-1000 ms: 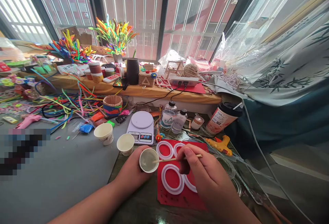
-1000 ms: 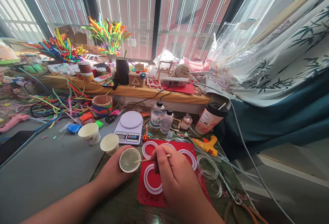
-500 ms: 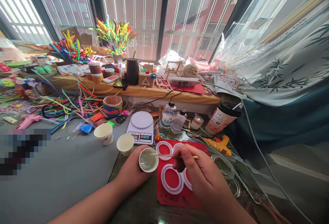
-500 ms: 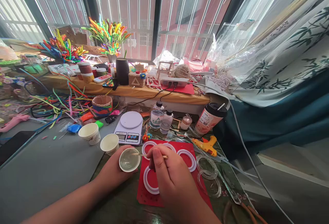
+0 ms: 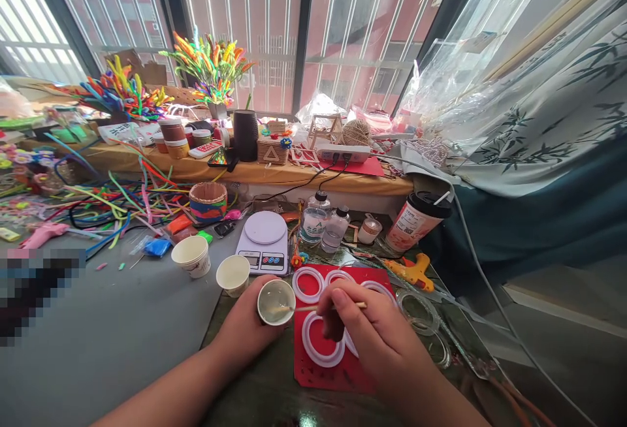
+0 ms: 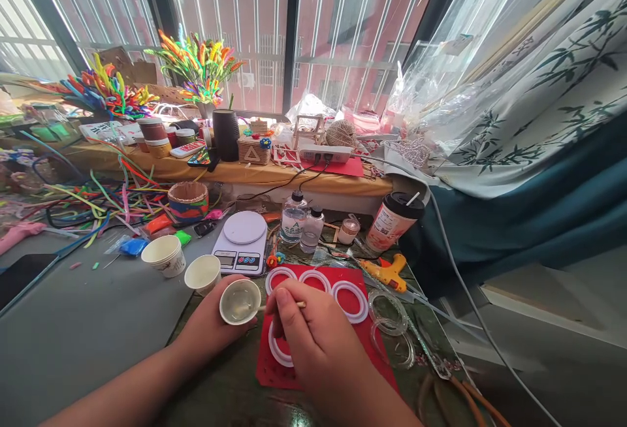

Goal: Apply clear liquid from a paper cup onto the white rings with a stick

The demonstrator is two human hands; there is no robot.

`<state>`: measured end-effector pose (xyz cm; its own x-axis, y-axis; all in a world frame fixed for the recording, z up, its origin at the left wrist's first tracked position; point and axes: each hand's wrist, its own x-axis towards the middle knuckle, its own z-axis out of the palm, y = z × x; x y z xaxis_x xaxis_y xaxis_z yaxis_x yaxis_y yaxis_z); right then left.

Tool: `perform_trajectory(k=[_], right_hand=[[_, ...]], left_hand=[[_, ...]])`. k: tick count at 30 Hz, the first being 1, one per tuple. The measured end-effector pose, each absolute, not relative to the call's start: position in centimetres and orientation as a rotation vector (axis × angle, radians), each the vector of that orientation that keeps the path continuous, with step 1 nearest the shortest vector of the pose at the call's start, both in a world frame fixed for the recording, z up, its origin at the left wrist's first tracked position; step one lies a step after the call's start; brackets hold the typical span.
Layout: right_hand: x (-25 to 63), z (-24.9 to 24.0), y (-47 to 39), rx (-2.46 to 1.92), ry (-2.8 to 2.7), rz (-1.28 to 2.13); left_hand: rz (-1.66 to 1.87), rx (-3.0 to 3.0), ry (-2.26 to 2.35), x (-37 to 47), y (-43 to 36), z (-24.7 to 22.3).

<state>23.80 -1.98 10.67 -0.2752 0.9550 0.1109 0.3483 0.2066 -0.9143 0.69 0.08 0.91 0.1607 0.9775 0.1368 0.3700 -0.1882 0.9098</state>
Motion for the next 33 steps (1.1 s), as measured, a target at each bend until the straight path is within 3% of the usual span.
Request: perform_trajectory(k=[16,33], right_hand=[[23.7,9.5,-2.4,-1.239,-1.683,0.865],[23.6,9.9,-2.5,-1.278,-1.701,0.921]], left_hand=[[1.005,1.667,1.285,0.8,0.0,1.1],[0.969,1.695,1.255,0.9,0.1,1.1]])
